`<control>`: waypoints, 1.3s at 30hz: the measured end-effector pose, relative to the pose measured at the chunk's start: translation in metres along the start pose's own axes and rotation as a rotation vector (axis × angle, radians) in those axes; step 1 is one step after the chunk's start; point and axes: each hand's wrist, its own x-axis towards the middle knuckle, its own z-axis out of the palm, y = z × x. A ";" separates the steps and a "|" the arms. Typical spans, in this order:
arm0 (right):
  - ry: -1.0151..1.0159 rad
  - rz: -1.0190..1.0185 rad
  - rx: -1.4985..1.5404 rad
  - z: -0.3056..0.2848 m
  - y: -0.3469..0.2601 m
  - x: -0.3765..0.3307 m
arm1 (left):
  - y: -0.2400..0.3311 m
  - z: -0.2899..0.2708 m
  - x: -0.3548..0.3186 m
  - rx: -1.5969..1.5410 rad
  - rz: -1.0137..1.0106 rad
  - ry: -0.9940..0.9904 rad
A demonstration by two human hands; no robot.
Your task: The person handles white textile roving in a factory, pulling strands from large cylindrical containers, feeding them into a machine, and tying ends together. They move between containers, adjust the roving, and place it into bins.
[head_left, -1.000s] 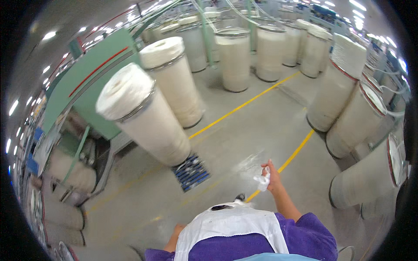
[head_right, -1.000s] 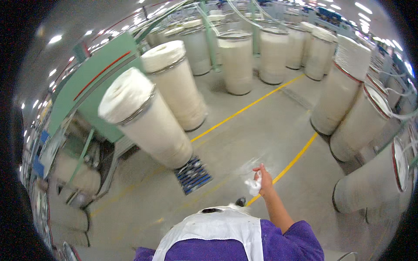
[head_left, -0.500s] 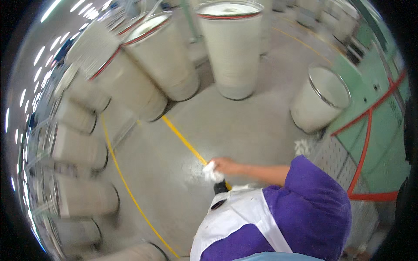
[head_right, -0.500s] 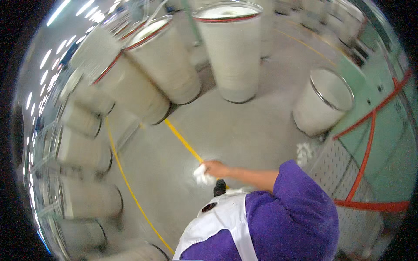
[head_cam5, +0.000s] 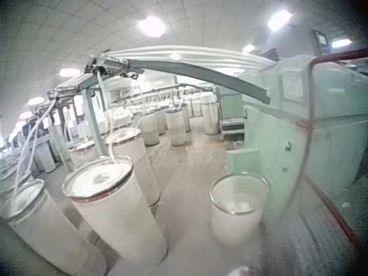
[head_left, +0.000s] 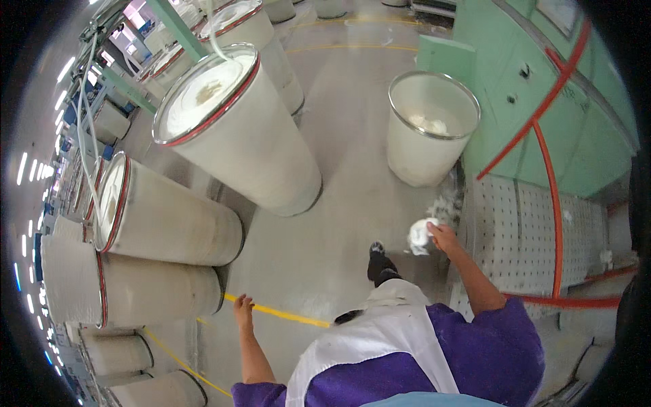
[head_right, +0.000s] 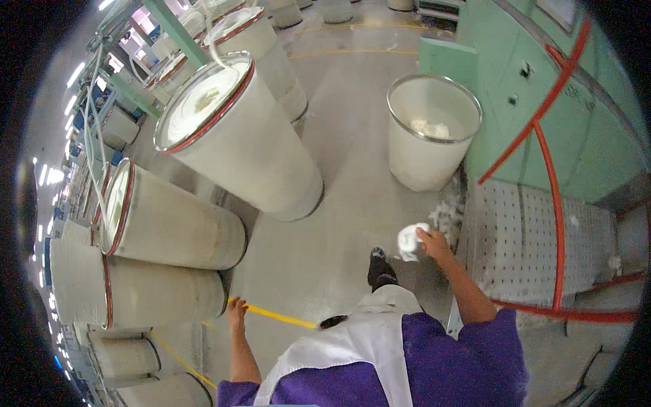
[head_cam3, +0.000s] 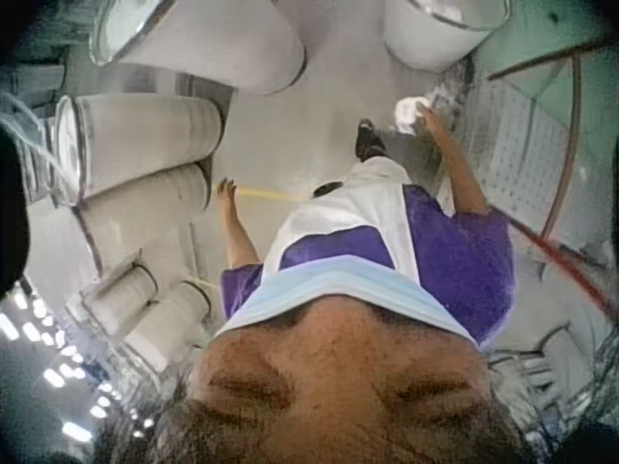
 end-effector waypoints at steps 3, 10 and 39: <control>0.105 -0.022 0.167 -0.032 -0.027 0.071 | 0.037 0.109 0.059 0.153 0.120 -0.295; 0.310 -0.130 0.298 -0.102 -0.150 0.235 | 0.013 0.248 0.133 0.843 -0.226 -0.810; 0.275 -0.058 -0.177 -0.217 -0.582 0.997 | 0.425 0.873 0.832 0.688 -0.169 -0.417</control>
